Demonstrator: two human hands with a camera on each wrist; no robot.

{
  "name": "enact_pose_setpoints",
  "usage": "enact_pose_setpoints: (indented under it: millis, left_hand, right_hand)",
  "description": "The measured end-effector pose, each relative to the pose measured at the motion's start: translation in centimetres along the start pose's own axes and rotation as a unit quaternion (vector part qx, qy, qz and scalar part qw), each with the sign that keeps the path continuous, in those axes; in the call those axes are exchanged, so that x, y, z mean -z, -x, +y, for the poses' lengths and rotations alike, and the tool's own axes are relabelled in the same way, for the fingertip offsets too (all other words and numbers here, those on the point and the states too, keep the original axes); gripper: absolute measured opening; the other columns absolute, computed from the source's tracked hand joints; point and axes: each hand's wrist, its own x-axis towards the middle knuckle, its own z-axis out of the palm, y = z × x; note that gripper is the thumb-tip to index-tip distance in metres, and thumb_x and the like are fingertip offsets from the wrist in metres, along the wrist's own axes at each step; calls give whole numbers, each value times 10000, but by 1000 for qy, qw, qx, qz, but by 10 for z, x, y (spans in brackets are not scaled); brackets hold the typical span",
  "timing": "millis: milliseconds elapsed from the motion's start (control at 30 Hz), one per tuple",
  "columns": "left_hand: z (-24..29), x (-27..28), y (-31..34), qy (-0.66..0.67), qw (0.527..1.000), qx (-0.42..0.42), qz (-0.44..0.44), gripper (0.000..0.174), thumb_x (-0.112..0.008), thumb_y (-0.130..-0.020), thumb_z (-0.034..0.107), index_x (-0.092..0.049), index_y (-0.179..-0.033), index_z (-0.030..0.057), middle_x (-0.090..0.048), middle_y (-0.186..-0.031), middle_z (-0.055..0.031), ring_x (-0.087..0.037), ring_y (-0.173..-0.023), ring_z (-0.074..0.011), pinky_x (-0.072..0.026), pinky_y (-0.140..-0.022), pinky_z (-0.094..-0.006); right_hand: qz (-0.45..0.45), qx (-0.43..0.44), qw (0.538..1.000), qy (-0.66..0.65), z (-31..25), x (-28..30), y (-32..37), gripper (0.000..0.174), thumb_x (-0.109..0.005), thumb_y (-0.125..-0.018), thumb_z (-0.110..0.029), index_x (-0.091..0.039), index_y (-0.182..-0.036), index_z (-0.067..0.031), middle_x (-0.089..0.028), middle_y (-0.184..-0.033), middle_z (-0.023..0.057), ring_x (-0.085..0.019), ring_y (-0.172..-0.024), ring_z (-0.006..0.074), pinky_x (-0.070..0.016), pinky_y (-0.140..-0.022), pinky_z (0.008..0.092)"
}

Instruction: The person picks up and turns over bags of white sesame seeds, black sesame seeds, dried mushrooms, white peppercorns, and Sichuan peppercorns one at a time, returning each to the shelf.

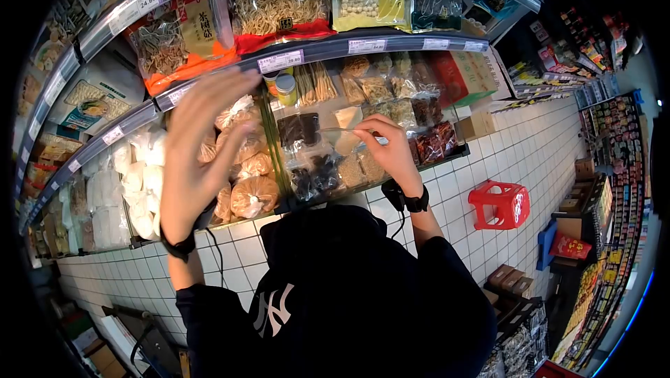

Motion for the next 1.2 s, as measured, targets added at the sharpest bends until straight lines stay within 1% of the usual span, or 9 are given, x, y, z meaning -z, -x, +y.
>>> enact_pose_setpoints:
  millis: [67,200,267,333,367,767,867,967,1200]
  left_hand:
    - [-18,-43,11,39,997,25,-57,398,-682,-780,225,-610,-1152,102,-609,-1161,-101,-513,-1156,-268,-344,-1023,-447]
    - [-33,-101,31,133,983,62,-108,437,-726,-733,232,-610,-1101,27,-621,-1112,-132,-540,-1087,-302,-353,-998,-398]
    - [-34,-109,34,135,982,84,-104,335,-715,-760,187,-636,-1033,11,-658,-1005,-110,-592,-982,-250,-422,-905,-342]
    - [-36,-114,37,312,923,198,-111,215,-693,-789,130,-659,-957,1,-675,-909,-84,-620,-863,-186,-466,-803,-292]
    - [-36,-117,39,304,930,185,-94,136,-670,-814,100,-670,-900,-6,-678,-843,-60,-620,-778,-128,-479,-726,-255]
    - [-48,-153,60,362,885,285,-63,107,-657,-820,82,-657,-854,-20,-661,-761,-70,-595,-705,-94,-463,-656,-234]
    - [-50,-164,60,357,894,261,-69,82,-646,-817,60,-649,-855,-13,-653,-765,-63,-611,-712,-112,-477,-658,-251]
    - [-44,-170,57,283,931,222,-67,65,-654,-782,11,-650,-839,-19,-645,-777,-77,-624,-709,-158,-478,-654,-255]
    - [-38,-198,75,117,964,235,-37,62,-633,-745,-11,-635,-793,28,-628,-746,-85,-612,-645,-248,-464,-565,-308]
  right_hand:
    - [-10,32,999,-16,-13,-1,-3,66,-628,-820,-23,-627,-868,23,-600,-838,69,-583,-753,146,-473,-664,252]
    - [-10,49,998,-36,-33,-11,-6,61,-618,-829,-31,-615,-854,24,-589,-817,60,-569,-736,131,-459,-646,239]
    - [-14,45,998,-49,-41,-14,-4,58,-616,-829,-30,-613,-854,22,-586,-813,58,-568,-735,128,-455,-638,235]
    - [-16,39,997,-64,-43,-18,-3,55,-614,-830,-29,-612,-855,20,-582,-810,55,-566,-734,125,-452,-630,231]
    - [-14,32,997,-68,-43,-20,-3,57,-614,-829,-28,-613,-859,20,-582,-815,53,-567,-739,121,-452,-628,230]
    - [-64,-97,986,-121,-25,-25,-4,106,-628,-841,-71,-636,-888,24,-612,-823,33,-569,-762,82,-465,-645,212]
    - [-79,-60,992,-82,-12,-27,-4,84,-624,-833,-56,-636,-864,21,-618,-793,54,-565,-709,107,-455,-622,233]
    - [-89,7,995,-35,0,-33,-5,79,-608,-797,-49,-641,-859,-11,-613,-787,110,-587,-699,307,-458,-617,335]
    - [-184,-50,981,-41,26,-36,-5,98,-600,-824,-95,-643,-878,-25,-634,-825,130,-603,-739,332,-474,-632,353]
